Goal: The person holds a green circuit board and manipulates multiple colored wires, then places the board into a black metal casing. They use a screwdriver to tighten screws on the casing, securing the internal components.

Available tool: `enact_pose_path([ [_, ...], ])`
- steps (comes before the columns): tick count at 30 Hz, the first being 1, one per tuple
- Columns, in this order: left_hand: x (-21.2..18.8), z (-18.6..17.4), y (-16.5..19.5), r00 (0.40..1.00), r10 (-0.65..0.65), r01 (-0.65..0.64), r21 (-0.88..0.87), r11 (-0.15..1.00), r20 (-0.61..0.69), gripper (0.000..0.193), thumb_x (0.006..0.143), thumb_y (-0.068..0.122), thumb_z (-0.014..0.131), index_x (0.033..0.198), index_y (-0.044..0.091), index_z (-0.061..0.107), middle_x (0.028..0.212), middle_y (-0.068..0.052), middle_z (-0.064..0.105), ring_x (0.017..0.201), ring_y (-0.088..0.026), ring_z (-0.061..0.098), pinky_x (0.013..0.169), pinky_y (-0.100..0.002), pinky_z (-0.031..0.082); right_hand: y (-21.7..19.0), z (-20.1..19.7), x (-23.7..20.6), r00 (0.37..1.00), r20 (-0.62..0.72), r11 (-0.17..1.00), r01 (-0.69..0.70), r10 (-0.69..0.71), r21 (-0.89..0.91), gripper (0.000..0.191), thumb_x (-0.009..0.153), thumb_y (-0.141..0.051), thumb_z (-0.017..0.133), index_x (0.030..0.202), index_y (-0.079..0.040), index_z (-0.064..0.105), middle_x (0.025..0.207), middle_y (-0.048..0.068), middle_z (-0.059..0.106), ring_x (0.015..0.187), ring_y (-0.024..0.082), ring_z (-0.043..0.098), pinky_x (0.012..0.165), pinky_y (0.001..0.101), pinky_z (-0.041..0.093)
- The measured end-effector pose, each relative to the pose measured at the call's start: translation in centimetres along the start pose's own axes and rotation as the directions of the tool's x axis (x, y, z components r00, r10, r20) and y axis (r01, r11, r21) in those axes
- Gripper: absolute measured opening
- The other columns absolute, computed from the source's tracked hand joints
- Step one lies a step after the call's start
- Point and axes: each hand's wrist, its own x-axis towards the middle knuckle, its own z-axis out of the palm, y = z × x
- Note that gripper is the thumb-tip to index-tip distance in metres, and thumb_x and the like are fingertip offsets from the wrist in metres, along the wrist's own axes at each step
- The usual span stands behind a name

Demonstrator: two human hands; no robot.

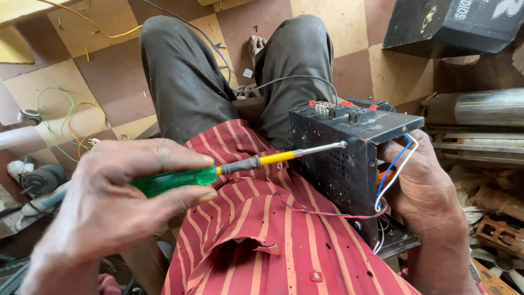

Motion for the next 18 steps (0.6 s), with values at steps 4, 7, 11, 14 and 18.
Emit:
enact_pose_path([
  [4,2.4,-0.5,-1.1,0.802,-0.536,0.595,-0.276,0.755,0.262,0.031,0.091,0.033,0.075,0.106,0.006,0.08,0.074,-0.007,0.08,0.057,-0.009,0.06,0.049,-0.023,0.046,0.2,-0.6,0.1,0.999,-0.033,0.999,-0.033,0.033,0.01,0.033,0.094,-0.009,0.069,0.126,-0.003,0.065,0.105,0.003,0.072,0.073,0.01,0.068,0.052,0.0198,0.054],
  [7,3.7,-1.1,-2.2,0.583,-0.622,0.797,-0.22,0.562,0.523,0.048,0.091,0.049,0.067,0.092,0.005,0.085,0.055,-0.006,0.07,0.039,-0.005,0.043,0.035,-0.022,0.031,0.2,-0.3,-0.3,0.999,0.02,0.999,-0.046,0.045,0.027,0.034,0.092,-0.01,0.065,0.126,-0.003,0.063,0.106,0.004,0.072,0.08,0.011,0.071,0.061,0.0231,0.058],
  [11,4.2,-1.7,-1.6,0.551,-0.682,0.798,-0.064,0.6,0.481,0.048,0.088,0.047,0.07,0.087,0.002,0.085,0.048,-0.005,0.064,0.035,-0.009,0.043,0.034,-0.026,0.03,-0.3,0.6,-0.7,0.996,-0.067,0.998,-0.055,0.052,-0.038,0.039,0.097,-0.012,0.066,0.135,-0.007,0.065,0.109,0.002,0.073,0.074,0.008,0.065,0.058,0.0214,0.053],
  [14,3.9,-2.4,0.4,0.876,-0.42,0.344,0.303,0.889,0.238,0.03,0.084,0.037,0.079,0.099,0.013,0.091,0.06,-0.003,0.072,0.05,-0.009,0.053,0.038,-0.027,0.044,-0.9,1.2,-0.9,0.996,0.031,0.996,-0.085,0.085,-0.018,0.038,0.093,-0.011,0.061,0.129,-0.004,0.064,0.106,0.004,0.074,0.078,0.01,0.071,0.061,0.0236,0.058],
  [18,3.3,-2.0,1.8,0.944,0.274,-0.322,0.325,0.889,0.186,0.025,0.084,0.021,0.077,0.102,0.004,0.078,0.079,-0.003,0.075,0.068,-0.012,0.068,0.054,-0.025,0.053,-0.9,1.5,-0.8,0.996,-0.01,0.996,-0.087,0.087,-0.001,0.036,0.095,-0.008,0.061,0.13,-0.005,0.064,0.104,0.003,0.073,0.072,0.009,0.068,0.056,0.022,0.055],
])
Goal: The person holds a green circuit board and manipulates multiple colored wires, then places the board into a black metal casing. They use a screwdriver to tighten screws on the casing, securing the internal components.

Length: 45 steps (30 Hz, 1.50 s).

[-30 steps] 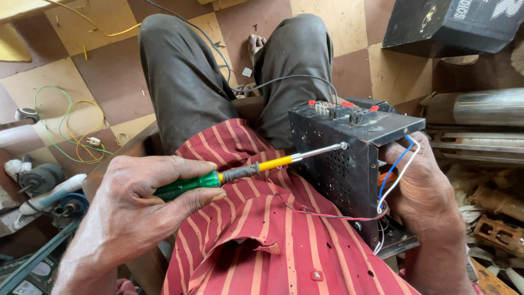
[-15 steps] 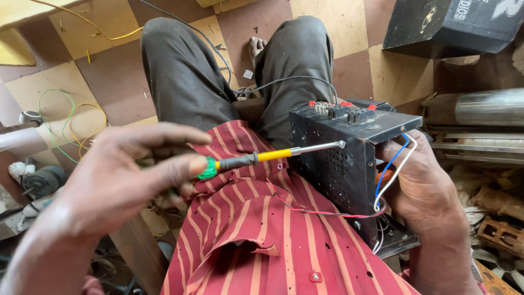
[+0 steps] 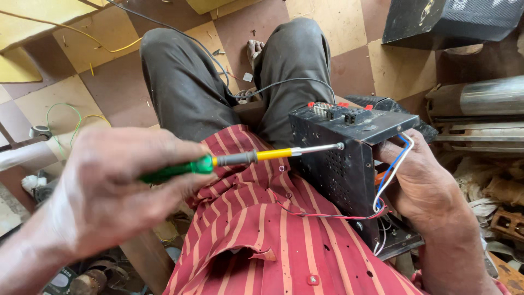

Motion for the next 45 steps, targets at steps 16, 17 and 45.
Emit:
enact_pose_path([
  [16,-1.1,1.9,-1.6,0.811,-0.458,0.585,-0.49,0.646,0.364,0.036,0.094,0.036,0.078,0.109,0.004,0.082,0.074,-0.001,0.073,0.058,-0.004,0.062,0.048,-0.022,0.049,0.6,-0.1,0.3,0.995,-0.095,1.0,-0.003,0.003,-0.003,0.029,0.093,-0.007,0.058,0.121,-0.007,0.063,0.099,0.002,0.071,0.072,0.01,0.068,0.059,0.0243,0.056],
  [17,-0.8,1.7,-2.3,0.687,-0.505,0.724,-0.557,0.407,0.523,0.035,0.095,0.034,0.076,0.109,0.002,0.083,0.072,-0.002,0.072,0.058,-0.004,0.058,0.047,-0.022,0.046,0.6,-0.1,0.2,0.997,-0.072,0.999,-0.009,0.012,0.035,0.03,0.09,-0.005,0.056,0.119,-0.006,0.062,0.099,0.003,0.072,0.076,0.011,0.071,0.064,0.0259,0.06],
  [45,-1.5,2.4,-1.1,0.808,-0.518,0.559,-0.088,0.824,0.282,0.034,0.086,0.04,0.074,0.105,0.014,0.085,0.073,0.001,0.079,0.053,-0.011,0.067,0.047,-0.025,0.052,-0.2,0.9,0.0,0.997,0.029,0.996,0.074,-0.072,-0.052,0.036,0.086,0.001,0.053,0.118,0.0,0.068,0.095,0.0,0.071,0.069,0.004,0.062,0.057,0.0201,0.049],
])
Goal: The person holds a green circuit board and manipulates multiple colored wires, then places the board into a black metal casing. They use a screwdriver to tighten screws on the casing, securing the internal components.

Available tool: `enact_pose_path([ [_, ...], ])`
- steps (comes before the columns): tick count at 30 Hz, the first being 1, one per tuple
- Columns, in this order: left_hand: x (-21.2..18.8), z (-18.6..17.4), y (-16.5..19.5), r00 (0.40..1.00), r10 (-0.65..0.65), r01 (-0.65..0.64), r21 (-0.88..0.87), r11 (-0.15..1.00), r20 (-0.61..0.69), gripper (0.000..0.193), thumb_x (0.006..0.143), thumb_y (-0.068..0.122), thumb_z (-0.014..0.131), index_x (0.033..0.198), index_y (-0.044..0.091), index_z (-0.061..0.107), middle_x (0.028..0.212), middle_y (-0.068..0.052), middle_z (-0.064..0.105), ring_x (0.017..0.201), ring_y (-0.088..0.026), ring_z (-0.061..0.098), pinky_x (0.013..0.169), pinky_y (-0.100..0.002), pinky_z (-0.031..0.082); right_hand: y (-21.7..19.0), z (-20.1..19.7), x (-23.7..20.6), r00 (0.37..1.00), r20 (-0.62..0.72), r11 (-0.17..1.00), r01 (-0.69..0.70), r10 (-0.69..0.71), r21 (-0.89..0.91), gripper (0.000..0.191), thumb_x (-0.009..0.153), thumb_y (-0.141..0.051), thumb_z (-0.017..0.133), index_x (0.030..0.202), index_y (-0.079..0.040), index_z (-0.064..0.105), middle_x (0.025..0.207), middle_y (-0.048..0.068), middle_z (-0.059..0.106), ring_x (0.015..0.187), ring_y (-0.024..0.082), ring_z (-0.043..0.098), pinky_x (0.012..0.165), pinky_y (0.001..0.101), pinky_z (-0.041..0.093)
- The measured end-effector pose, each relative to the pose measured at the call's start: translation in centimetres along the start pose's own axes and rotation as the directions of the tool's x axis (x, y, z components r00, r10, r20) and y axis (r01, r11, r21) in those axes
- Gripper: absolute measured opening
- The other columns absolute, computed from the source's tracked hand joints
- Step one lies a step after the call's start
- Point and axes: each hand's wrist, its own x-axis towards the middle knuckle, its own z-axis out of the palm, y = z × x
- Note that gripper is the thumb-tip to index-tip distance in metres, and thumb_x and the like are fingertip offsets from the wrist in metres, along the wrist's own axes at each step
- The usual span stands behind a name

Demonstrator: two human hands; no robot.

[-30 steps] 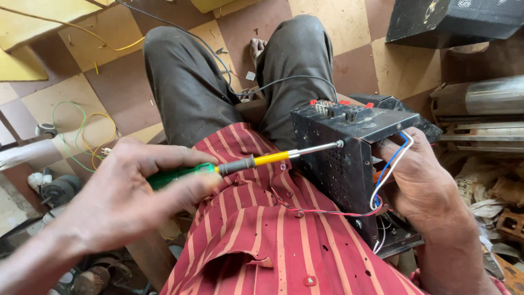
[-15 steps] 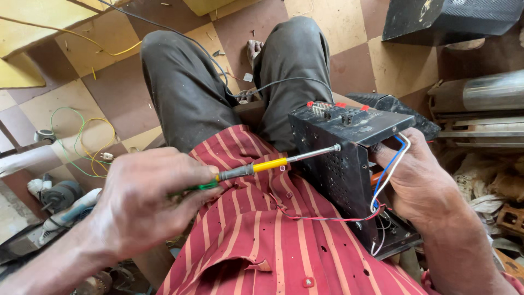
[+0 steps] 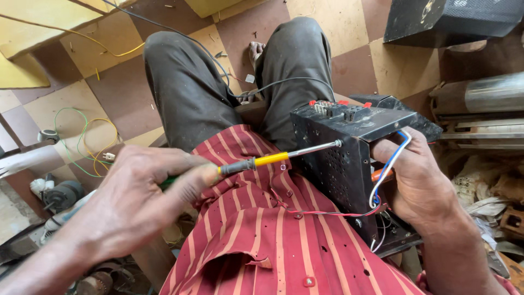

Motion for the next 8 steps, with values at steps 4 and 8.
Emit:
enact_pose_path([
  [4,1.4,-0.5,-2.1,0.939,-0.195,0.303,-0.41,0.861,0.283,0.031,0.093,0.032,0.072,0.1,0.003,0.08,0.072,-0.004,0.077,0.056,-0.009,0.063,0.046,-0.025,0.049,0.1,0.2,-0.3,1.0,0.023,1.0,0.009,-0.009,0.008,0.029,0.092,0.0,0.054,0.119,0.001,0.066,0.098,0.002,0.07,0.074,0.006,0.064,0.061,0.0222,0.051],
  [8,1.9,0.8,-4.1,0.893,-0.197,0.418,-0.585,0.695,0.405,0.024,0.088,0.018,0.082,0.099,-0.003,0.077,0.073,-0.01,0.074,0.054,-0.012,0.06,0.045,-0.027,0.041,0.4,-0.3,-0.3,0.998,0.051,0.999,0.027,-0.029,0.029,0.024,0.099,-0.002,0.056,0.121,0.002,0.065,0.099,0.003,0.069,0.075,0.008,0.064,0.062,0.0244,0.052],
])
